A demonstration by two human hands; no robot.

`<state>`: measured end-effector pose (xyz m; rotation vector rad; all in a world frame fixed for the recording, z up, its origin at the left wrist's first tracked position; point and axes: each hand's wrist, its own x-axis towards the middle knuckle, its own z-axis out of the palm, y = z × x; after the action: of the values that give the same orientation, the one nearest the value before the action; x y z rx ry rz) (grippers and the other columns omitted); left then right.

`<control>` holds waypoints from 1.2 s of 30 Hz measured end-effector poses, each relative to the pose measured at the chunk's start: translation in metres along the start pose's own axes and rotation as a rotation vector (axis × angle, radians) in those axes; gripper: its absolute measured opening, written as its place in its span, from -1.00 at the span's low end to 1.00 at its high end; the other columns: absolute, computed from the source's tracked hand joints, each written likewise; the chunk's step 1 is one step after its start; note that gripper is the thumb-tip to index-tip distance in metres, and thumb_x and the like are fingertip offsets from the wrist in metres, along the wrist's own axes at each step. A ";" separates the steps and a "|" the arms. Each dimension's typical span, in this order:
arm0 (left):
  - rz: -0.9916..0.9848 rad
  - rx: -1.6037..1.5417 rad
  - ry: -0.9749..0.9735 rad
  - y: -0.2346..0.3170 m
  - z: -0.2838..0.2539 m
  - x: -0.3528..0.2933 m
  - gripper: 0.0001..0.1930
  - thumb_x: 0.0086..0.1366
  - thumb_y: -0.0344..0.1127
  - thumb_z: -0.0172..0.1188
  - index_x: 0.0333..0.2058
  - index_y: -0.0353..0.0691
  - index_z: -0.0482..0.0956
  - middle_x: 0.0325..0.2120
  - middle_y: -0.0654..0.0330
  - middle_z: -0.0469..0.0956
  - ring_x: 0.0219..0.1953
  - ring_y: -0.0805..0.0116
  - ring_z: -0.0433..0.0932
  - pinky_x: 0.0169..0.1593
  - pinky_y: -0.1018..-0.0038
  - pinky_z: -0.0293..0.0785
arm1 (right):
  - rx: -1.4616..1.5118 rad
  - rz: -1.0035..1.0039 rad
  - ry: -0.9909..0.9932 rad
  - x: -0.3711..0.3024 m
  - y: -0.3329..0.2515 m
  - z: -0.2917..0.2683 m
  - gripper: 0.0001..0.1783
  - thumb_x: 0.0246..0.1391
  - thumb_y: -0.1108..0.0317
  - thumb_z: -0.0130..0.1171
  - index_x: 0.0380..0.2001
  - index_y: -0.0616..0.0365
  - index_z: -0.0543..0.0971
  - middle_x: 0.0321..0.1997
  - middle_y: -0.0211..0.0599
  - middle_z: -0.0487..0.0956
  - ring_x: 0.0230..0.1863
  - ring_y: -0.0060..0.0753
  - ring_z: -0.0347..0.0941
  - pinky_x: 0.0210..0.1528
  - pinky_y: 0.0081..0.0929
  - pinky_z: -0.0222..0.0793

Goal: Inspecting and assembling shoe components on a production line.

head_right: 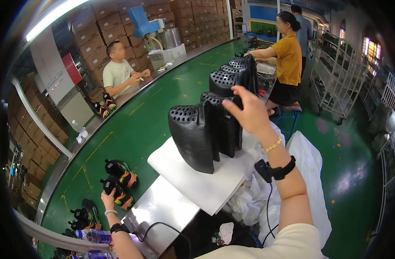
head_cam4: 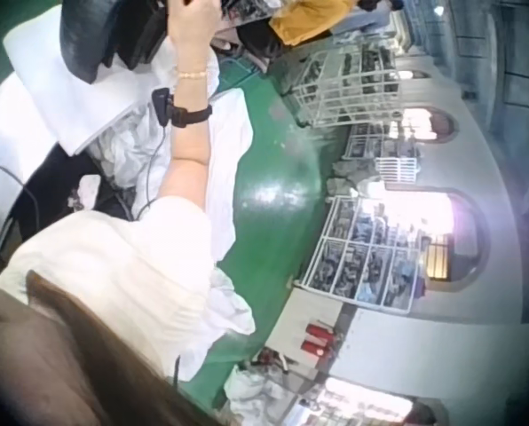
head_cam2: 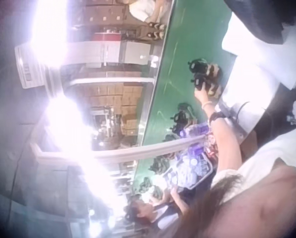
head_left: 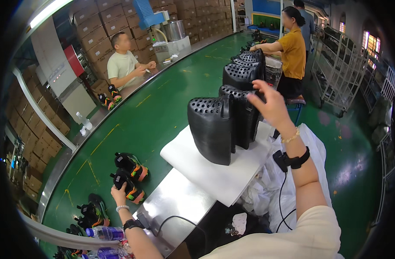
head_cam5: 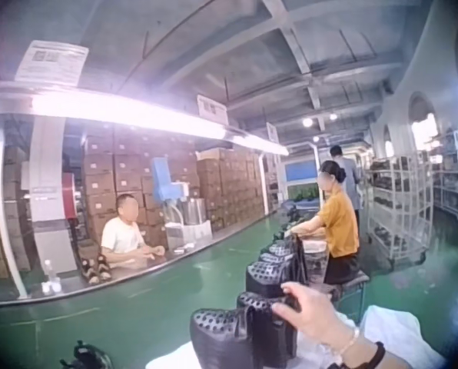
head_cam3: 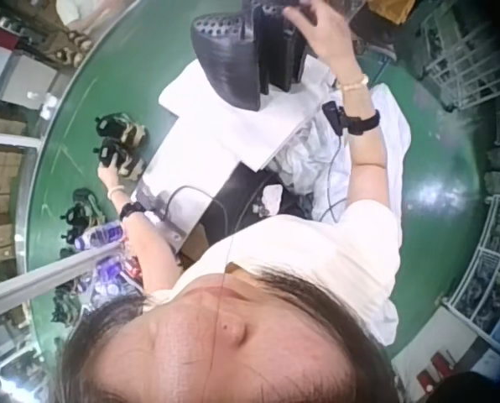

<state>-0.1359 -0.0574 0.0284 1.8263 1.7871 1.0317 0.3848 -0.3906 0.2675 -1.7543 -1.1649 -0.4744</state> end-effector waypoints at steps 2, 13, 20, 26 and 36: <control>0.026 -0.117 0.001 -0.003 -0.014 0.006 -0.49 -0.10 -0.22 0.45 -0.26 -0.47 0.49 -0.38 0.00 0.59 -0.34 0.15 0.58 -0.18 0.35 0.48 | 0.009 0.118 -0.203 -0.007 0.004 0.004 -0.38 -0.01 0.02 0.21 0.04 0.12 0.34 -0.22 0.10 0.54 -0.13 0.11 0.47 -0.08 -0.20 0.35; 0.471 0.407 -0.207 0.111 0.044 0.038 -0.86 0.06 -0.48 0.12 -0.39 -0.34 0.62 -0.42 -0.12 0.59 -0.31 0.00 0.58 -0.21 0.26 0.48 | 0.027 0.134 -0.120 -0.017 0.023 0.003 -0.41 -0.02 0.05 0.23 -0.01 0.08 0.29 -0.29 0.13 0.53 -0.22 0.22 0.46 -0.21 -0.05 0.36; 0.399 0.916 -0.789 0.069 0.086 0.115 -0.67 0.08 -0.30 0.07 -0.18 -0.29 0.58 -0.16 -0.03 0.54 -0.11 0.08 0.53 -0.09 0.33 0.47 | -0.007 0.156 -0.144 -0.024 0.018 0.005 -0.42 -0.02 0.09 0.24 0.00 0.06 0.28 -0.31 0.03 0.55 -0.26 0.17 0.49 -0.27 -0.15 0.38; 0.291 0.788 -0.311 0.030 0.092 0.110 -0.69 0.09 -0.30 0.11 -0.17 -0.20 0.59 -0.20 0.09 0.59 -0.20 0.22 0.56 -0.15 0.35 0.49 | -0.004 0.196 -0.215 -0.021 0.010 0.003 -0.41 -0.01 0.08 0.23 0.01 0.08 0.27 -0.34 0.02 0.56 -0.28 0.15 0.50 -0.27 -0.16 0.39; 0.313 0.605 -0.853 -0.056 0.078 0.027 -0.77 0.10 -0.31 0.06 -0.30 -0.20 0.61 -0.30 0.08 0.60 -0.27 0.19 0.58 -0.19 0.36 0.49 | 0.080 0.164 -0.163 -0.017 0.018 0.002 -0.37 -0.03 0.07 0.25 0.01 0.15 0.27 -0.25 0.17 0.53 -0.17 0.21 0.46 -0.14 -0.12 0.36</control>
<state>-0.1204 -0.0071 -0.0571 2.4157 1.3422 -0.2953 0.3923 -0.3996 0.2453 -1.8275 -1.1250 -0.1873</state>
